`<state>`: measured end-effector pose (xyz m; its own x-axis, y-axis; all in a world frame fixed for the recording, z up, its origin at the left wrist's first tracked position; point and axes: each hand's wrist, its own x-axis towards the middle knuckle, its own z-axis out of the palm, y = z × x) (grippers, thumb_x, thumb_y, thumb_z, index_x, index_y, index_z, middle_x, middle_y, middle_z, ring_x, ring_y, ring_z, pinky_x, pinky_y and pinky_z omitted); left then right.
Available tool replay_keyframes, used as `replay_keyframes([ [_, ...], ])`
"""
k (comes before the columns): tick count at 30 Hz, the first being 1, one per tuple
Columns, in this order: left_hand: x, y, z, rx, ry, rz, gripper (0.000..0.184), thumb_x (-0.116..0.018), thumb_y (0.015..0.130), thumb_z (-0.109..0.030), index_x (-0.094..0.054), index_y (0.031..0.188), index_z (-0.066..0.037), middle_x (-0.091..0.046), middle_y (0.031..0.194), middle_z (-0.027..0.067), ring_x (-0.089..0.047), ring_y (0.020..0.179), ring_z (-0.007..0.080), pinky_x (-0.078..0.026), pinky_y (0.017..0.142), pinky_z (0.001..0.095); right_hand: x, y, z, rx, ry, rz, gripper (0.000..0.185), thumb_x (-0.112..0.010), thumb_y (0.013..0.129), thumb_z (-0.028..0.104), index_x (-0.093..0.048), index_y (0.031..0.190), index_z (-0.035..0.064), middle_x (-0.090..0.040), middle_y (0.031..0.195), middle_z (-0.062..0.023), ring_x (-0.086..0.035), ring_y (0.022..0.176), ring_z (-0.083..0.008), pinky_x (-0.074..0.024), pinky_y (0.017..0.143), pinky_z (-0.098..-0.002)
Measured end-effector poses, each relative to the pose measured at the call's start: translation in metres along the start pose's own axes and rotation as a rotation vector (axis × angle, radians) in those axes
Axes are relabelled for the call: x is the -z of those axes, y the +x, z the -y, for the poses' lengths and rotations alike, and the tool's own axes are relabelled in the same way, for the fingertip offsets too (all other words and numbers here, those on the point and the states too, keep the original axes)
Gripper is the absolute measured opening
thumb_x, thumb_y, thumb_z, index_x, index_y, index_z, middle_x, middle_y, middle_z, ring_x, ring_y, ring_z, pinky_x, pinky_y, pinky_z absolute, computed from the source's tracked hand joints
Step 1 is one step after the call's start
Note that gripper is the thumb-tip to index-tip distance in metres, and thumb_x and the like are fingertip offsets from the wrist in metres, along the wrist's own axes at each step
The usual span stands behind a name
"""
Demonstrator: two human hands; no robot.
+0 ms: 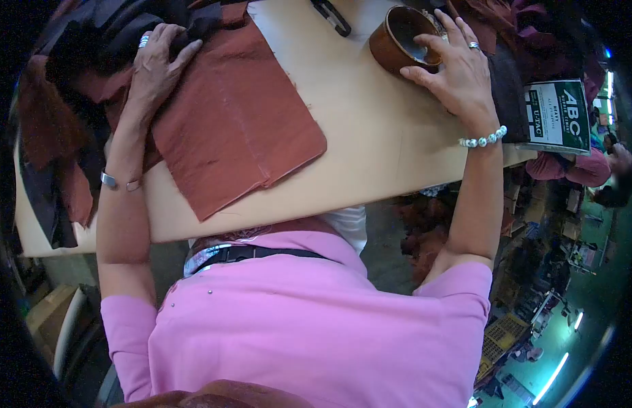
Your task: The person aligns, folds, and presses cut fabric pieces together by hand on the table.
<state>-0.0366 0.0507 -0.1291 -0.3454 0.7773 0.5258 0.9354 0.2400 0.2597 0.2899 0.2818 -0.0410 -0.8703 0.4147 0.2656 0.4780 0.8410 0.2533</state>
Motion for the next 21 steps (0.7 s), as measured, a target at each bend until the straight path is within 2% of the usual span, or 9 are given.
replay_keyframes([
  [2,0.001,0.001,0.002,0.02,-0.03,0.009,0.025,-0.058,0.087,-0.025,-0.058,0.099,-0.003,-0.057,0.098,0.0119,-0.055,0.093,0.0304,-0.044,0.083,0.0369,-0.007,0.001,-0.005,-0.006,-0.058,0.04,0.058,-0.075,0.066,0.042,-0.062,0.115,0.0143,-0.044,0.137,-0.0079,-0.037,0.129,-0.0278,-0.0367,0.1,-0.0436],
  [5,-0.003,0.003,0.011,0.061,-0.12,0.011,0.025,-0.057,0.086,-0.027,-0.061,0.095,-0.004,-0.06,0.093,0.0106,-0.057,0.089,0.0287,-0.045,0.081,0.0385,-0.01,0.008,-0.006,-0.069,-0.063,0.162,0.063,-0.074,0.061,0.052,-0.065,0.114,0.0193,-0.037,0.144,-0.0043,-0.029,0.135,-0.0256,-0.0341,0.103,-0.0444],
  [8,0.0,0.006,0.011,0.084,-0.129,0.01,0.025,-0.059,0.086,-0.028,-0.063,0.095,-0.005,-0.061,0.09,0.0091,-0.058,0.088,0.028,-0.045,0.08,0.0371,0.004,0.011,0.011,-0.127,-0.091,0.307,0.054,-0.075,0.065,0.034,-0.064,0.111,0.0095,-0.034,0.145,-0.0104,-0.03,0.134,-0.0317,-0.029,0.106,-0.0415],
  [11,0.001,0.007,0.009,0.09,-0.167,0.001,0.028,-0.058,0.086,-0.03,-0.064,0.095,-0.005,-0.061,0.09,0.0089,-0.058,0.088,0.0278,-0.045,0.08,0.0368,-0.001,0.008,-0.014,-0.02,0.255,0.108,0.048,-0.077,0.062,0.037,-0.065,0.101,0.0113,-0.037,0.144,-0.011,-0.038,0.129,-0.0315,-0.0349,0.102,-0.0432],
  [12,0.002,0.007,0.009,0.1,-0.18,-0.007,0.029,-0.058,0.087,-0.031,-0.064,0.095,-0.005,-0.061,0.089,0.0089,-0.058,0.088,0.0276,-0.045,0.08,0.0367,0.005,0.007,-0.011,-0.011,0.298,0.012,0.04,-0.077,0.062,0.031,-0.062,0.091,0.0077,-0.037,0.143,-0.0142,-0.042,0.125,-0.0343,-0.0355,0.101,-0.0416],
  [15,-0.014,0.007,0.019,0.065,-0.161,-0.068,0.03,-0.053,0.089,-0.034,-0.064,0.095,-0.006,-0.061,0.09,0.0094,-0.059,0.088,0.0281,-0.046,0.079,0.0375,0.02,0.001,-0.003,0.035,0.207,0.013,0.037,-0.077,0.062,0.029,-0.059,0.084,0.0057,-0.041,0.141,-0.0123,-0.042,0.125,-0.0344,-0.0361,0.1,-0.0409],
  [17,0.006,0.006,0.007,0.129,-0.206,0.002,0.017,-0.061,0.082,-0.02,-0.061,0.085,-0.003,-0.058,0.086,0.0149,-0.054,0.086,0.033,-0.043,0.077,0.0403,0.028,0.001,0.014,0.115,0.048,-0.027,0.033,-0.076,0.064,0.026,-0.061,0.084,0.0049,-0.045,0.137,-0.0118,-0.045,0.122,-0.0334,-0.0378,0.098,-0.0397],
  [18,0.007,0.006,0.004,0.124,-0.194,-0.037,0.017,-0.061,0.083,-0.02,-0.062,0.082,-0.003,-0.059,0.083,0.0143,-0.055,0.084,0.0327,-0.044,0.075,0.0403,0.03,0.005,0.024,0.15,-0.034,-0.048,0.031,-0.076,0.064,0.025,-0.062,0.083,0.0045,-0.047,0.135,-0.0116,-0.046,0.121,-0.0329,-0.0386,0.098,-0.0391],
  [21,0.005,0.005,0.003,0.1,-0.198,-0.069,0.018,-0.06,0.084,-0.02,-0.063,0.08,-0.003,-0.059,0.081,0.0139,-0.056,0.082,0.0326,-0.044,0.074,0.0402,0.043,0.03,0.087,0.171,0.358,-0.085,0.022,-0.072,0.068,0.018,-0.065,0.085,0.0052,-0.054,0.125,-0.0124,-0.051,0.114,-0.0303,-0.0411,0.094,-0.0371],
])
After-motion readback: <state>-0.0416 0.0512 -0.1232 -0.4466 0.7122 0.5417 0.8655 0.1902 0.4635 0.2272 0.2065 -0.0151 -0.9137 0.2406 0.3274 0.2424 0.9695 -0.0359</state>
